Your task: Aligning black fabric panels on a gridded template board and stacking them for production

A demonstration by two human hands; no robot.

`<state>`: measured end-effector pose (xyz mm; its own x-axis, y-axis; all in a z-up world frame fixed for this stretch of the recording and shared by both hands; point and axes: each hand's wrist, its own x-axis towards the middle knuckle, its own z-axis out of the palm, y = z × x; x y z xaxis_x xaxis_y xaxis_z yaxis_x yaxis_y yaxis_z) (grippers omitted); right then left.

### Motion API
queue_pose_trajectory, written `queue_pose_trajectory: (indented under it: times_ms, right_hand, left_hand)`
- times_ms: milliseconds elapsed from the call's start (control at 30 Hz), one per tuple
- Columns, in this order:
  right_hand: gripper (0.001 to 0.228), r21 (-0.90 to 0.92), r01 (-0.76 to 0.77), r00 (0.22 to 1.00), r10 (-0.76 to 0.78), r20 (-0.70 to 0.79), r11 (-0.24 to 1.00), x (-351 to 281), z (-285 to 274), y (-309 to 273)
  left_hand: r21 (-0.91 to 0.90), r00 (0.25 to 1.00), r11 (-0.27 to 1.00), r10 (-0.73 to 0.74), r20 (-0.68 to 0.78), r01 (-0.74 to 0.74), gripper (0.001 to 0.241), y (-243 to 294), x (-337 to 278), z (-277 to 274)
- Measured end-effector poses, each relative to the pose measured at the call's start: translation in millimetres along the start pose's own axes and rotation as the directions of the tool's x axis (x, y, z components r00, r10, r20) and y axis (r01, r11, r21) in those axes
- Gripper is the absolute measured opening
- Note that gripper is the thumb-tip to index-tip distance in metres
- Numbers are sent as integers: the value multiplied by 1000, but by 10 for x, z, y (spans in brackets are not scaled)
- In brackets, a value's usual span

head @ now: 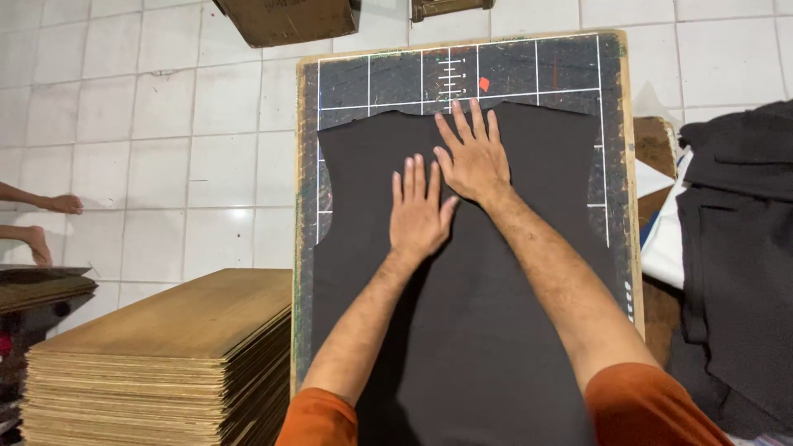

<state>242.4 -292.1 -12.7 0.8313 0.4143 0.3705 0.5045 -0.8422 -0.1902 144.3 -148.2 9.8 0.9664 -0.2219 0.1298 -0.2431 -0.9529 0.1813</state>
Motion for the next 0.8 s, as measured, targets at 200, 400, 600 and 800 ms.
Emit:
queue_pose_trajectory:
  times_ms: [200,400,600,800]
  right_hand:
    - [59,-3,-159,986,159,41,987,-707,-397,-285]
    - [69,-85,-309,948,314,46,947,-2112,-959,-524]
    - [71,-147,-420,899,433,71,896,-3408,-1548,-984]
    - [70,-174,-437,894,447,21,882,-4445,-1855,-1380]
  left_hand:
    - [-81,981,991,119,152,-107,83,435,-741,-179]
    - [-152,941,963,253,223,-223,81,1083,-1880,-313]
    - [-224,853,884,459,250,-410,84,1588,-3021,-385]
    - [-301,771,778,613,170,-552,84,1613,-3642,-124]
